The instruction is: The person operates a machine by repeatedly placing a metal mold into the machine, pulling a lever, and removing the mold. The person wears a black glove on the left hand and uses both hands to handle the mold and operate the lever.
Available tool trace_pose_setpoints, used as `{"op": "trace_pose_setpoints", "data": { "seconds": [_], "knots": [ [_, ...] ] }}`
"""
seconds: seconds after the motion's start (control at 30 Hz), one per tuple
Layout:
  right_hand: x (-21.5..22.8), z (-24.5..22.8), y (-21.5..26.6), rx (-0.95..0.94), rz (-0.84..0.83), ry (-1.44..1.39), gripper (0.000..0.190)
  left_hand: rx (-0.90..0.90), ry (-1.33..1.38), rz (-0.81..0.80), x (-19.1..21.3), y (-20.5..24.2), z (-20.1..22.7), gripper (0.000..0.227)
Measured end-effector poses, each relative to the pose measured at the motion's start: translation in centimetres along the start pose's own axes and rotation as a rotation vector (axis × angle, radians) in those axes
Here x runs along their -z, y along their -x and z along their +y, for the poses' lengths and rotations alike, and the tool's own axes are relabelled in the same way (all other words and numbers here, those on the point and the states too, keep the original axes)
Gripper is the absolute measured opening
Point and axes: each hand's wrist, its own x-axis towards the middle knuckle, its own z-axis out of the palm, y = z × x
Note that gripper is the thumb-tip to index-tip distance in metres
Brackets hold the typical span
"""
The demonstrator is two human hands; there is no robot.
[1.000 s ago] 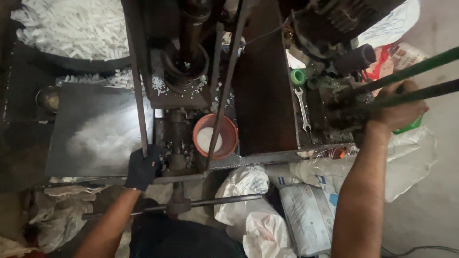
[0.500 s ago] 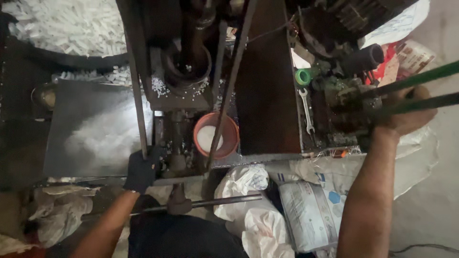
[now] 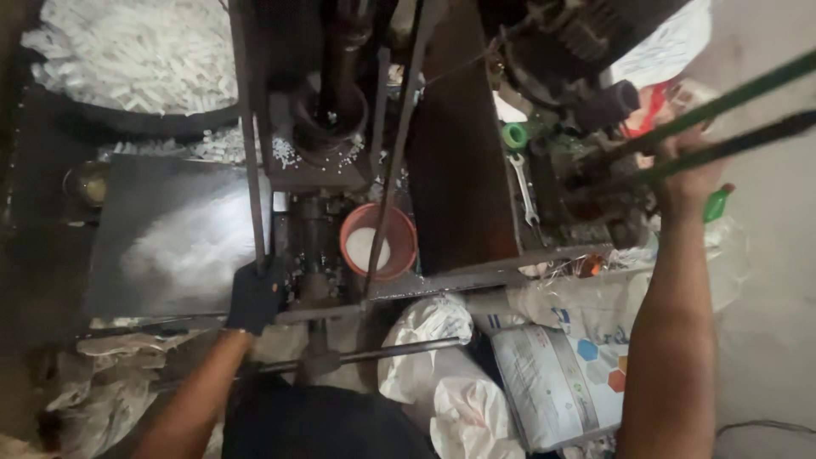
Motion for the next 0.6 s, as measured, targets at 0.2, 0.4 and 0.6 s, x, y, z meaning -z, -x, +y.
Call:
{"op": "trace_pose_setpoints", "data": {
  "seconds": [0.2, 0.4, 0.6],
  "knots": [
    [4.8, -7.0, 6.7, 0.075, -0.023, 0.895, 0.028, -0.124, -0.099, 0.001, 0.5, 0.4, -0.5, 0.026],
    [4.7, -10.0, 11.0, -0.069, 0.377, 0.832, 0.034, 0.009, -0.014, -0.006, -0.1, 0.5, -0.7, 0.033],
    [4.8, -9.7, 10.8, -0.021, 0.468, 0.750, 0.024, 0.046, -0.306, 0.106, 3.6, 5.4, -2.0, 0.052]
  ]
}}
